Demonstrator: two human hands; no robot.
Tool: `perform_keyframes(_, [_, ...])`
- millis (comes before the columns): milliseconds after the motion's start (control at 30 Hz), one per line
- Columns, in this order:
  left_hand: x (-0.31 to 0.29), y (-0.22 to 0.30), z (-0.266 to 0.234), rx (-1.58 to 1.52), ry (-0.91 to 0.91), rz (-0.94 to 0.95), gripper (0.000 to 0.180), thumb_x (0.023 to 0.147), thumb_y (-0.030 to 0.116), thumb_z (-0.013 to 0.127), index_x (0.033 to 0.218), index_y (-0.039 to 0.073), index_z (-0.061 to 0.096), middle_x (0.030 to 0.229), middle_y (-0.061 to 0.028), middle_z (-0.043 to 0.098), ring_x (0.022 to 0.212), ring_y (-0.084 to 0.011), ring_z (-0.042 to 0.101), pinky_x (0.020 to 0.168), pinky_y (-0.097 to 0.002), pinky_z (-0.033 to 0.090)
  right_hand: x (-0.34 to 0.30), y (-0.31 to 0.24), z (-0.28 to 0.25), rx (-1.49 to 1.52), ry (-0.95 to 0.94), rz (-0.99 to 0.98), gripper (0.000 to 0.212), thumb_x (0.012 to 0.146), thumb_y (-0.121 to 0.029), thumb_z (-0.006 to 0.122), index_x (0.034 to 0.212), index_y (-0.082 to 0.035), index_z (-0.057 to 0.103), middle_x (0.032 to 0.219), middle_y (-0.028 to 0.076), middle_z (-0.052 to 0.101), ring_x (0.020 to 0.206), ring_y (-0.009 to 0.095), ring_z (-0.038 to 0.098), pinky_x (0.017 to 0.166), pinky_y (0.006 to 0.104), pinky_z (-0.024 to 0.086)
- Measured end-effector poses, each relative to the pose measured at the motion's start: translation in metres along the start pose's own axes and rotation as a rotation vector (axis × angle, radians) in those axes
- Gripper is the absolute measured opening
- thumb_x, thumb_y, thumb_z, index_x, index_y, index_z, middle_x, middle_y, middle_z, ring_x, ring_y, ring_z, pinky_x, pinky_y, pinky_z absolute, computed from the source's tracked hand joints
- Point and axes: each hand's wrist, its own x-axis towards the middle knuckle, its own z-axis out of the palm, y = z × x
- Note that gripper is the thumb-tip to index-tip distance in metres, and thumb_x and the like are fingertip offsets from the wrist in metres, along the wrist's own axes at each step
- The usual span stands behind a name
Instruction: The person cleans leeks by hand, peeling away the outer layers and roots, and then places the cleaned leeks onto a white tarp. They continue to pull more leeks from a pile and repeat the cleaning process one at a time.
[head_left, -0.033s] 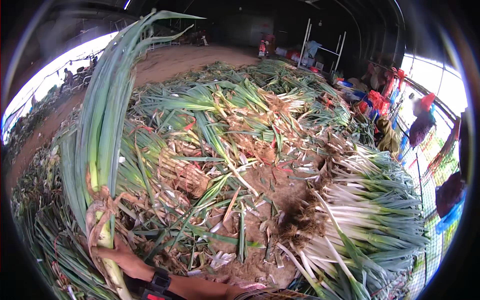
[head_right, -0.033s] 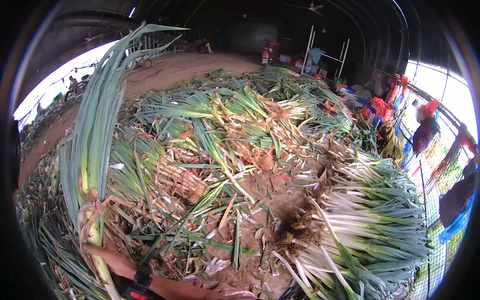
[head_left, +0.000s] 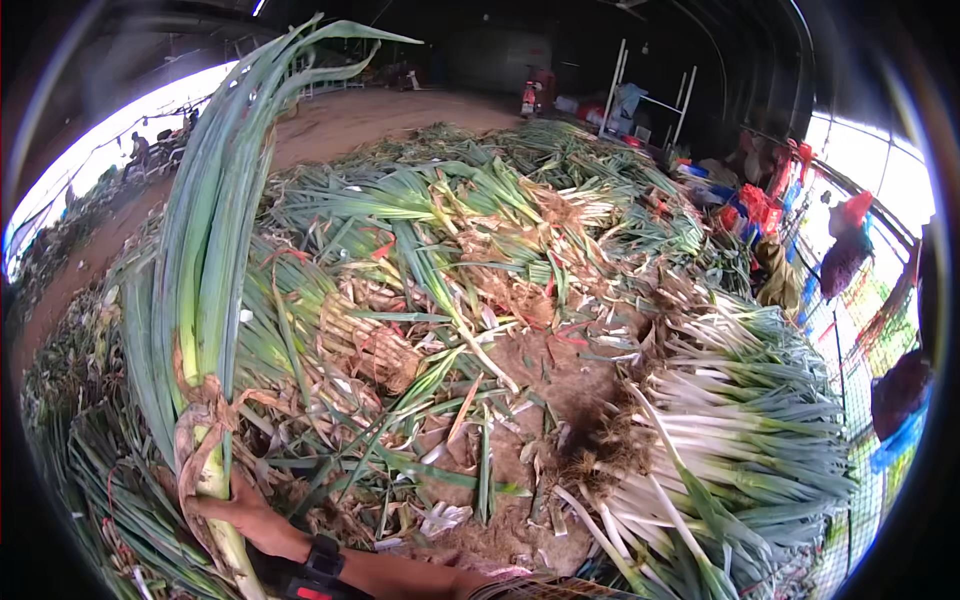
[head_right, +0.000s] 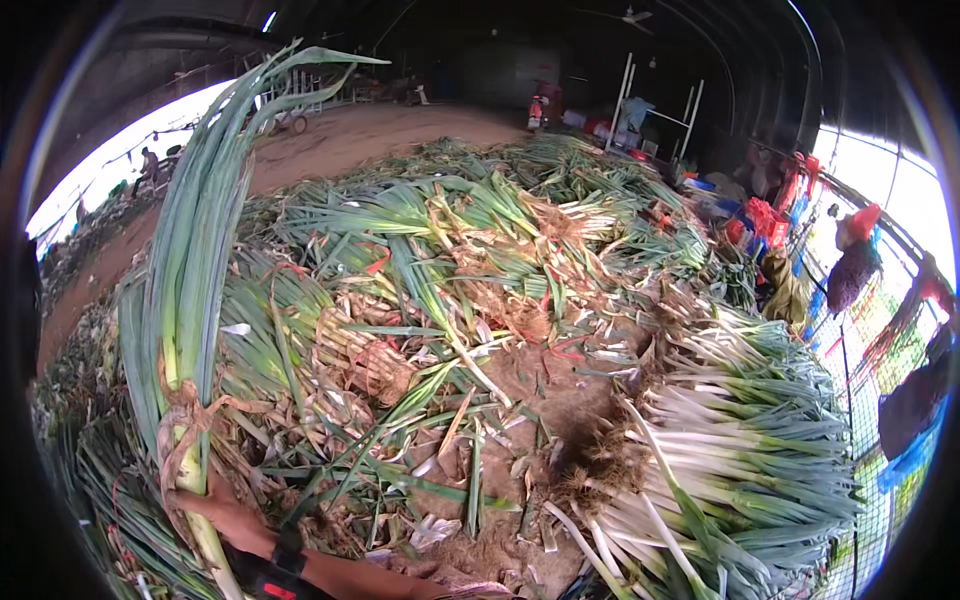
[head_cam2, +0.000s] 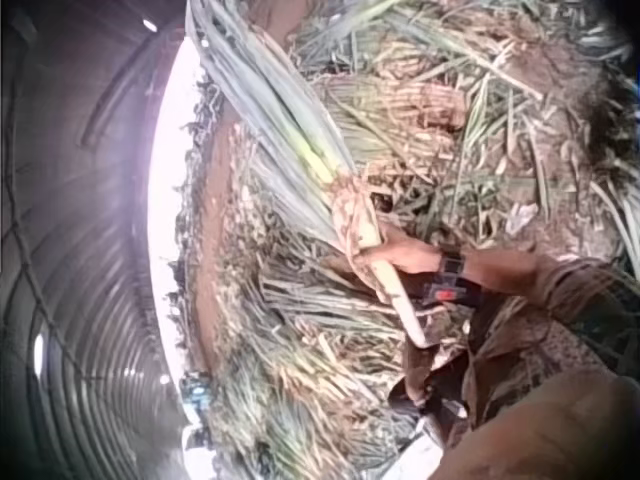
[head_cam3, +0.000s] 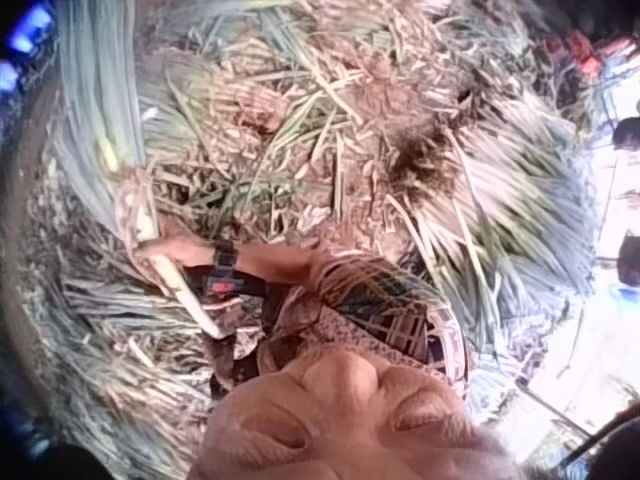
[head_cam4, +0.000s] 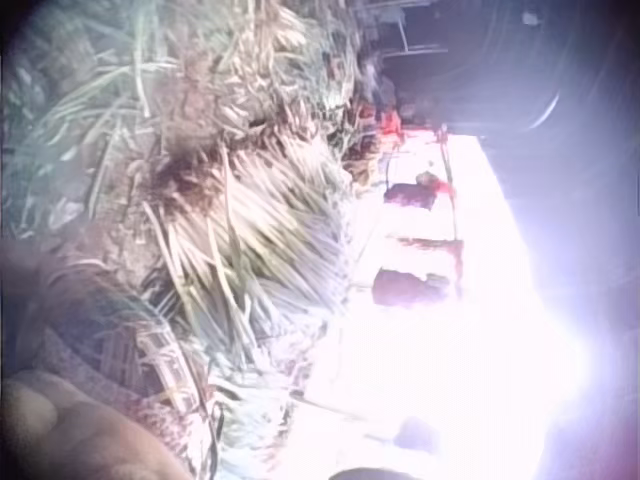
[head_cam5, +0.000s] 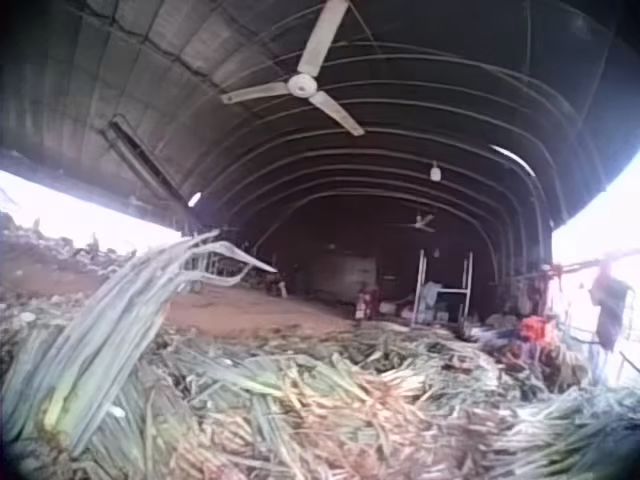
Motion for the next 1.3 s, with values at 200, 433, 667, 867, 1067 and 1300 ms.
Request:
perform_keyframes(200, [0.034,0.027,0.012,-0.080,-0.006,0.085,0.061,0.083,0.015,0.058,0.132,-0.003,0.027,0.120,-0.0188,0.042,0.101,-0.0245,0.046,0.082,-0.0338,0.042,-0.013,0.040,-0.010,-0.163,-0.103,0.017,0.048,0.079,-0.008,0.063,0.120,-0.004,0.039,0.103,0.000,0.053,0.093,0.008,0.048,0.080,0.0243,0.041])
perform_keyframes(433, [0.032,0.008,0.014,-0.221,0.032,0.060,0.058,0.087,0.018,0.052,0.135,0.000,0.024,0.123,-0.0172,0.042,0.103,-0.0231,0.046,0.083,-0.0302,0.040,-0.042,0.041,0.011,0.078,-0.154,0.211,0.043,0.079,-0.009,0.064,0.115,-0.004,0.041,0.092,0.004,0.055,0.080,0.012,0.054,0.072,0.0257,0.045])
perform_keyframes(667, [0.029,-0.013,0.007,-0.253,0.067,-0.029,0.057,0.085,0.022,0.054,0.131,0.007,0.024,0.124,-0.0196,0.038,0.106,-0.0253,0.045,0.085,-0.0324,0.039,-0.048,0.042,0.025,0.074,-0.102,0.112,0.039,0.077,-0.008,0.065,0.110,-0.002,0.043,0.091,0.005,0.055,0.079,0.011,0.055,0.068,0.0259,0.045])
perform_keyframes(867, [0.038,-0.009,0.014,-0.229,0.091,-0.009,0.050,0.084,0.023,0.053,0.123,0.006,0.028,0.117,-0.0195,0.040,0.101,-0.0265,0.046,0.082,-0.0341,0.040,-0.052,0.046,0.029,0.076,-0.167,0.128,0.049,0.076,-0.008,0.066,0.117,0.000,0.041,0.088,0.003,0.055,0.074,0.010,0.054,0.067,0.0241,0.046])
perform_keyframes(1067, [0.047,-0.008,0.019,-0.217,0.095,-0.002,0.043,0.083,0.024,0.052,0.115,0.005,0.031,0.110,-0.0193,0.042,0.096,-0.0278,0.047,0.079,-0.0357,0.040,-0.051,0.024,0.029,0.007,-0.294,0.241,0.051,0.077,-0.008,0.065,0.121,-0.001,0.040,0.096,0.002,0.054,0.078,0.007,0.051,0.064,0.0213,0.044])
perform_keyframes(1300, [0.060,-0.007,0.028,-0.209,0.086,0.013,0.036,0.082,0.025,0.051,0.106,0.003,0.035,0.102,-0.0192,0.045,0.090,-0.0292,0.048,0.075,-0.0376,0.040,-0.043,0.003,0.031,-0.064,-0.118,-0.085,0.044,0.078,-0.006,0.063,0.117,-0.002,0.042,0.079,0.000,0.052,0.056,0.005,0.045,0.048,0.0198,0.038])
